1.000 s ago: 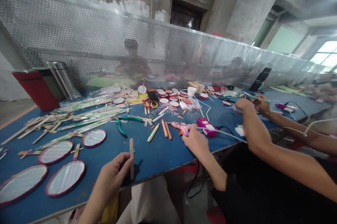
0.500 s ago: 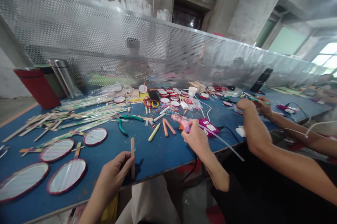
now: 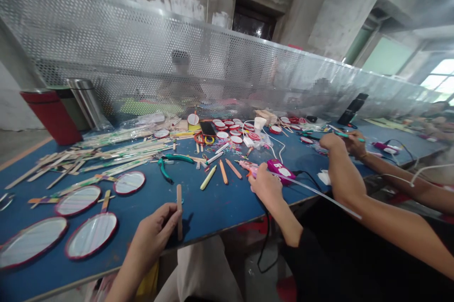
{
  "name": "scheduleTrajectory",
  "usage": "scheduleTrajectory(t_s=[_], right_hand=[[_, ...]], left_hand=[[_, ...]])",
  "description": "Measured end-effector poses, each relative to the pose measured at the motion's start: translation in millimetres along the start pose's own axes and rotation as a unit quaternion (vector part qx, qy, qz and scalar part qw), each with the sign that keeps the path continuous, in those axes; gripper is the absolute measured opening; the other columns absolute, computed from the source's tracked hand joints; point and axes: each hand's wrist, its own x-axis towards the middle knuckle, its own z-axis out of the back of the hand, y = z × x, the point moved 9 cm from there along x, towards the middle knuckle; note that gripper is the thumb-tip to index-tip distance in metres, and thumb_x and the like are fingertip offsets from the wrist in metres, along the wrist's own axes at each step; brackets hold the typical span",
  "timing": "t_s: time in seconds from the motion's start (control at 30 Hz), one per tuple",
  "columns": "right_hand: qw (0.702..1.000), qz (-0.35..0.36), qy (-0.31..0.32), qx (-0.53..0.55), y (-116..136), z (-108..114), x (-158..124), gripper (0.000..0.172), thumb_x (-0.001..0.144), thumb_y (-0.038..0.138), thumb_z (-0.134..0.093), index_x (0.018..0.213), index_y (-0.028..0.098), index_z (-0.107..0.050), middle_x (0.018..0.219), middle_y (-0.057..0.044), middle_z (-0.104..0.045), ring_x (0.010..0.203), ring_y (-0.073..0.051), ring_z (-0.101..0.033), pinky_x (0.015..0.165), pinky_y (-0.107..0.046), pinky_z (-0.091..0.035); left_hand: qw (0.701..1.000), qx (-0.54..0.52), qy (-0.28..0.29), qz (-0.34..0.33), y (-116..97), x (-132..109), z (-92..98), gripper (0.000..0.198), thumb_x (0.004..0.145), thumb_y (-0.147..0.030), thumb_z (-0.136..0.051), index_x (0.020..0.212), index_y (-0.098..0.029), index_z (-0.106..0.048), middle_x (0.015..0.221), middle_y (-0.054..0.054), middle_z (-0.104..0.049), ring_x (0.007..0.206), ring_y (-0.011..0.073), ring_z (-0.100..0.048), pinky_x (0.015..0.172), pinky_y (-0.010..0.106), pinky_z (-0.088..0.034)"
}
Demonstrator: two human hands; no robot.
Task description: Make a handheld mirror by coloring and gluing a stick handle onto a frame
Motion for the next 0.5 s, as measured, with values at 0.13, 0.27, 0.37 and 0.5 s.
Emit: scheduleTrajectory(t_s=[0.13,0.27,0.37,0.5], right_hand=[[1.0,0.002,-0.027,-0.003,-3,15,-12,0.035,0.089,0.042,-0.049,0.11,0.014,-0.049,0.082,-0.016,-0.07,0.083,-0.035,-0.069,0.067,-0.038,-0.046],[0.956,0.103,-0.179,0.21,17,58,-46,0.02,0.087,0.037,-0.055,0.094,0.019,-0.06,0.069,-0.005,-0.066,0.068,-0.025,-0.066,0.065,-0.034,-0.047],[0.796,0.193,-0.268,0.508,32,89,-84,0.018,0.087,0.031,-0.055,0.074,0.02,-0.062,0.054,0.003,-0.054,0.053,-0.015,-0.057,0.063,-0.031,-0.048],[0.575,0.221,-0.269,0.74,53,93,-105,0.032,0.084,0.018,-0.046,0.054,0.019,-0.056,0.063,-0.001,-0.058,0.063,-0.015,-0.059,0.071,-0.035,-0.05]], left_hand=[[1.0,-0.004,0.0,0.027,1,1,-0.2,0.031,0.086,-0.044,-0.04,0.089,-0.022,-0.062,0.077,-0.001,-0.068,0.071,0.0164,-0.062,0.068,0.024,-0.044],[0.998,0.035,0.006,0.057,-1,2,-0.9,0.029,0.088,-0.04,-0.038,0.084,-0.022,-0.06,0.074,0.0,-0.065,0.068,0.0159,-0.06,0.065,0.024,-0.041],[0.994,0.095,0.011,0.06,-5,5,-0.4,0.026,0.089,-0.035,-0.038,0.078,-0.021,-0.057,0.071,-0.001,-0.064,0.066,0.0147,-0.057,0.064,0.023,-0.037],[0.989,0.129,0.033,0.063,-7,10,-2.7,0.021,0.089,-0.03,-0.043,0.077,-0.021,-0.058,0.07,-0.002,-0.064,0.066,0.0136,-0.057,0.062,0.022,-0.033]])
